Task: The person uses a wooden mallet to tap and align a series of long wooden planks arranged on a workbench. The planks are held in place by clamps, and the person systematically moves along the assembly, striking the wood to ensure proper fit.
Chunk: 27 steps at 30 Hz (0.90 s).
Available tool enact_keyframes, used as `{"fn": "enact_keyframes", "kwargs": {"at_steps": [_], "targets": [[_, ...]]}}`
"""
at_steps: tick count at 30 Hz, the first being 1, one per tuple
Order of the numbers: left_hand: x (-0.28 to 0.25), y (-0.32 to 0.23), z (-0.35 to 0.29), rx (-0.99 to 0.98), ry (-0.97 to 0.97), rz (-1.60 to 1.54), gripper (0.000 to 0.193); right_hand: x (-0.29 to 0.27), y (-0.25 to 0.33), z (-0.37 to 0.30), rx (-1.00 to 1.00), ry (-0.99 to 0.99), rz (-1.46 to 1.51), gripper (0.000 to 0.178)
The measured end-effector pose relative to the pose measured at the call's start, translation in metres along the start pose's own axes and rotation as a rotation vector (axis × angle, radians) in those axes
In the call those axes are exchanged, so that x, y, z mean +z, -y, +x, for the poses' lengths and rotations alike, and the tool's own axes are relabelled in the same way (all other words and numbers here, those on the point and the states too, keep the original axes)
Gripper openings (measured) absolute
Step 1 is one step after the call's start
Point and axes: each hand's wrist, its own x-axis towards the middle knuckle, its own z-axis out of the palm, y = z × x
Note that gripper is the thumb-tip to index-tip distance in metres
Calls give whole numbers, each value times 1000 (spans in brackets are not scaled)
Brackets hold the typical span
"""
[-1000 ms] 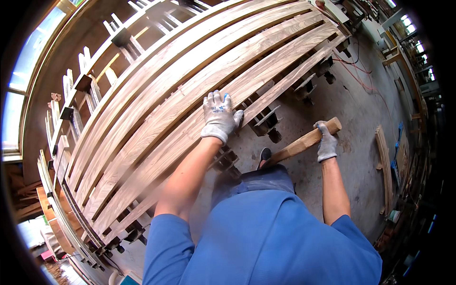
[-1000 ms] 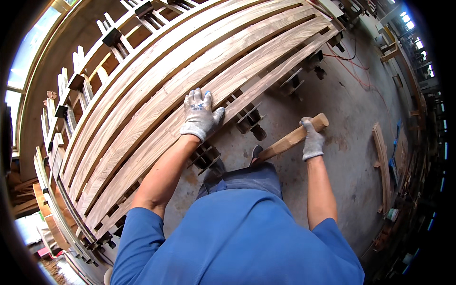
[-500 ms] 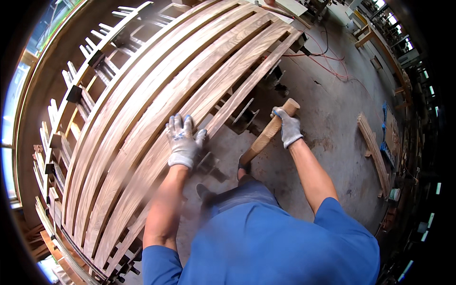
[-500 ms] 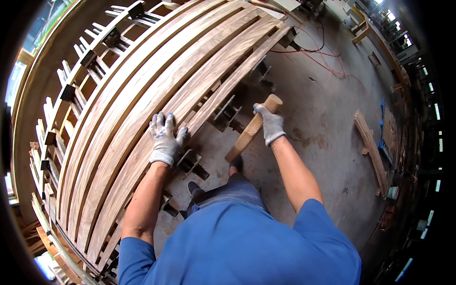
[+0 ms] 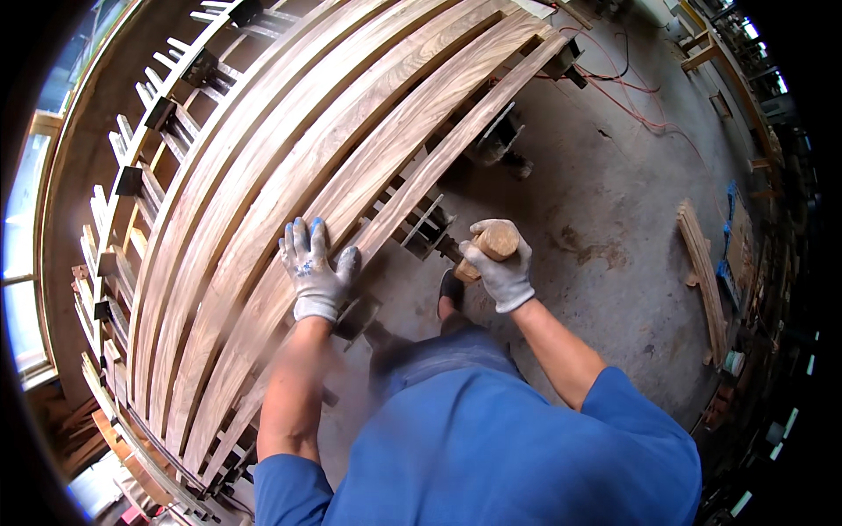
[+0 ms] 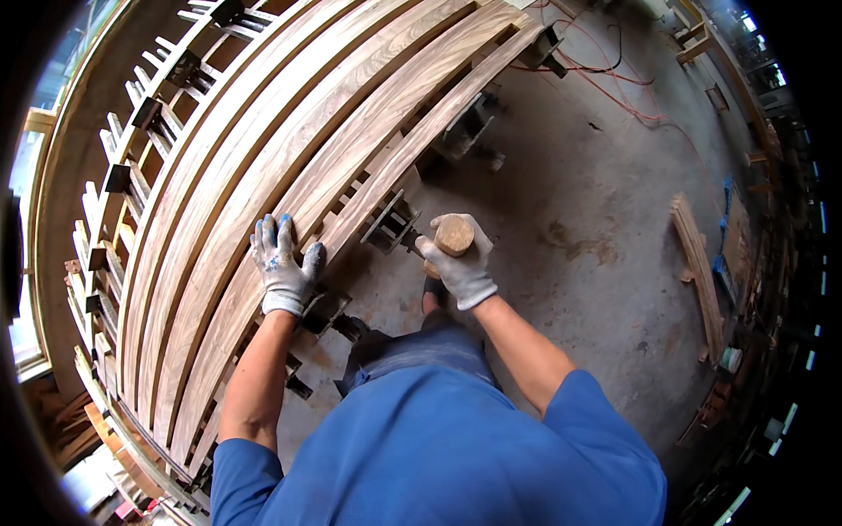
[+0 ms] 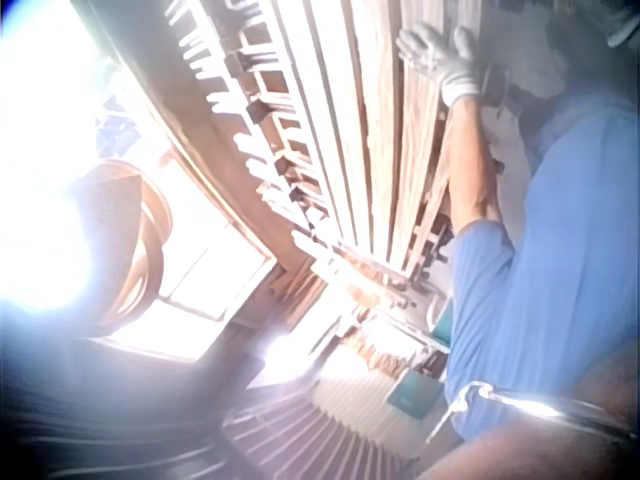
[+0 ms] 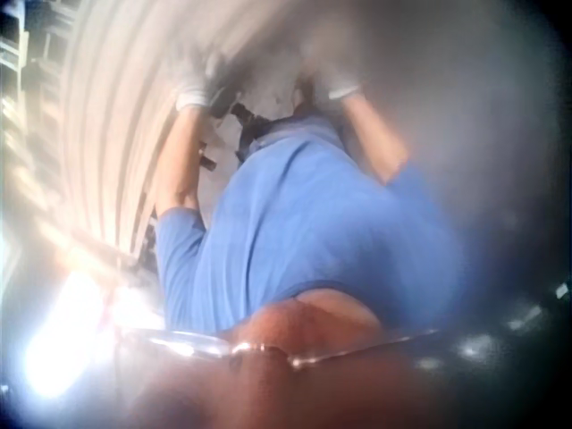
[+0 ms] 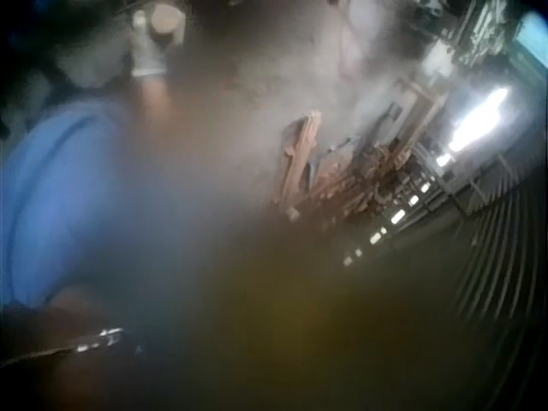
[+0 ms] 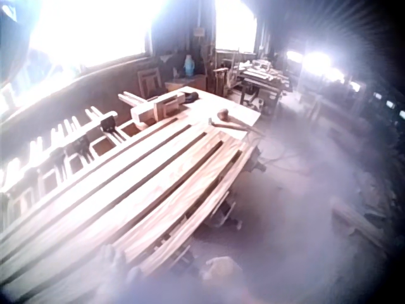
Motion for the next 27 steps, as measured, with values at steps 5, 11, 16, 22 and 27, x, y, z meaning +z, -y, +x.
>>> {"fn": "enact_keyframes", "kwargs": {"at_steps": [5,11,16,22,27], "targets": [[3,2,1,13,-3,13,82,12,-6,-8,81,-66,109,34],[2,4,-2,-1,-13,-16,82,14,-10,-3,196,-106,118,31],[3,5,-1,-1,-6,-9,82,41,-16,5,231,-141,171,32],[3,4,-1,-3,-20,-33,81,48,-10,-8,-6,-144,14,39],[5,5,-2,11,-27,-58,82,56,-3,-104,-619,506,-804,62]]}}
